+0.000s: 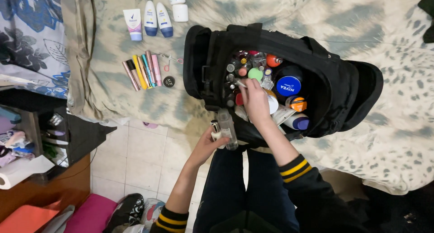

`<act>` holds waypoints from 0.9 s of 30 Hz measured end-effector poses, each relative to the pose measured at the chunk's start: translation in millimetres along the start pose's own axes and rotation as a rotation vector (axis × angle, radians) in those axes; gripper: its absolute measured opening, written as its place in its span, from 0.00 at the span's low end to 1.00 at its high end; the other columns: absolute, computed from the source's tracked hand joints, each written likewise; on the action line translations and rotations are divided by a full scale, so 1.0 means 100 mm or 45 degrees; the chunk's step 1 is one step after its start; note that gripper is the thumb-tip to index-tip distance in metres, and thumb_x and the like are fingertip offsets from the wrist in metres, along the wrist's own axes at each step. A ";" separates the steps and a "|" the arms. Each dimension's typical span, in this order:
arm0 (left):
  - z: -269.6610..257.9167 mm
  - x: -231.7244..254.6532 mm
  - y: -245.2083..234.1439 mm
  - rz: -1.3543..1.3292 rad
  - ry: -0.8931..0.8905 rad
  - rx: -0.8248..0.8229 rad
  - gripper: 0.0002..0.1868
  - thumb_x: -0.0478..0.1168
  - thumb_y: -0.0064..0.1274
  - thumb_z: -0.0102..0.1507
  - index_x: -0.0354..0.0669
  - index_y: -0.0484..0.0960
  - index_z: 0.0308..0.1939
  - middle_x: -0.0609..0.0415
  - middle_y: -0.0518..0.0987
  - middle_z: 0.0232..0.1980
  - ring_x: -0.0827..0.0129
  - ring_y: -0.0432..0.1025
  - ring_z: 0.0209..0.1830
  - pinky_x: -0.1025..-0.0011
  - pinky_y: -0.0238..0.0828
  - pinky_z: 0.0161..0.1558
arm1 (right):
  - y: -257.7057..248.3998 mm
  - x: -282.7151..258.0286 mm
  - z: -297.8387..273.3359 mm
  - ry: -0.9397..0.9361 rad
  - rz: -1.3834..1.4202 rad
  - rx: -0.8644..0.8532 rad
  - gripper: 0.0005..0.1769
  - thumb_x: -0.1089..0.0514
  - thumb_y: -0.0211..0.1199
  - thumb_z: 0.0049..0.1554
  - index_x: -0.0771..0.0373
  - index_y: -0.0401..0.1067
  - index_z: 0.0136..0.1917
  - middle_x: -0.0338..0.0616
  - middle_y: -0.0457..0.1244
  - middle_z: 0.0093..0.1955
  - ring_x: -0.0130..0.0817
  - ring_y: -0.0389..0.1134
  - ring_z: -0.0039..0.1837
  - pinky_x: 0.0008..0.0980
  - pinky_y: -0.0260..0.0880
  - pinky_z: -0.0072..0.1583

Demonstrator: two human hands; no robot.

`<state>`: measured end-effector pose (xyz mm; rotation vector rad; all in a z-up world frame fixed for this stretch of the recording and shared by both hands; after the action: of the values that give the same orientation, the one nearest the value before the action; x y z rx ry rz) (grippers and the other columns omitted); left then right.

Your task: Organizing various toiletries, cosmetics, and perfumes into a travel bag on a bed.

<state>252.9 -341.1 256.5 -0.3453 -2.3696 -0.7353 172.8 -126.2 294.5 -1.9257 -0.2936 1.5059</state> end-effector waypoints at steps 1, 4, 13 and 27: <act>0.00 -0.04 0.00 -0.003 0.000 0.003 0.27 0.35 0.61 0.64 0.40 0.73 0.66 0.56 0.79 0.62 0.74 0.73 0.60 0.71 0.71 0.60 | 0.00 -0.02 0.00 -0.001 0.000 -0.005 0.07 0.64 0.62 0.62 0.67 0.70 0.54 0.57 0.65 0.50 0.59 0.69 0.49 0.49 0.69 0.49; 0.02 -0.10 -0.07 -0.046 0.002 0.070 0.23 0.36 0.62 0.64 0.40 0.74 0.61 0.57 0.81 0.56 0.75 0.74 0.54 0.72 0.72 0.57 | 0.04 -0.08 0.01 -0.063 -0.145 -0.058 0.08 0.63 0.62 0.60 0.65 0.71 0.54 0.54 0.65 0.48 0.57 0.69 0.49 0.50 0.69 0.49; 0.04 -0.08 -0.08 -0.003 0.000 0.140 0.21 0.36 0.62 0.63 0.41 0.76 0.59 0.58 0.81 0.53 0.78 0.75 0.52 0.74 0.72 0.55 | 0.10 -0.08 0.03 -0.082 -0.258 -0.129 0.08 0.62 0.64 0.59 0.65 0.70 0.51 0.54 0.65 0.46 0.57 0.69 0.47 0.50 0.69 0.48; 0.08 0.16 0.00 -0.020 0.099 0.229 0.13 0.33 0.64 0.61 0.42 0.75 0.44 0.59 0.79 0.48 0.79 0.73 0.47 0.77 0.71 0.49 | -0.09 -0.19 -0.01 -0.264 -0.370 -0.143 0.20 0.62 0.69 0.47 0.65 0.72 0.54 0.52 0.67 0.52 0.53 0.69 0.57 0.50 0.67 0.60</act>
<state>236.7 -335.5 261.3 -0.2179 -2.3456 -0.5280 170.2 -130.0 314.8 -1.7226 -0.7317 1.5184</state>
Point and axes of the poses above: each hand's wrist, its own z-axis towards the middle knuckle, its own y-axis out of the palm, x = y × z, the point moved 9 cm from there along z, towards the middle knuckle
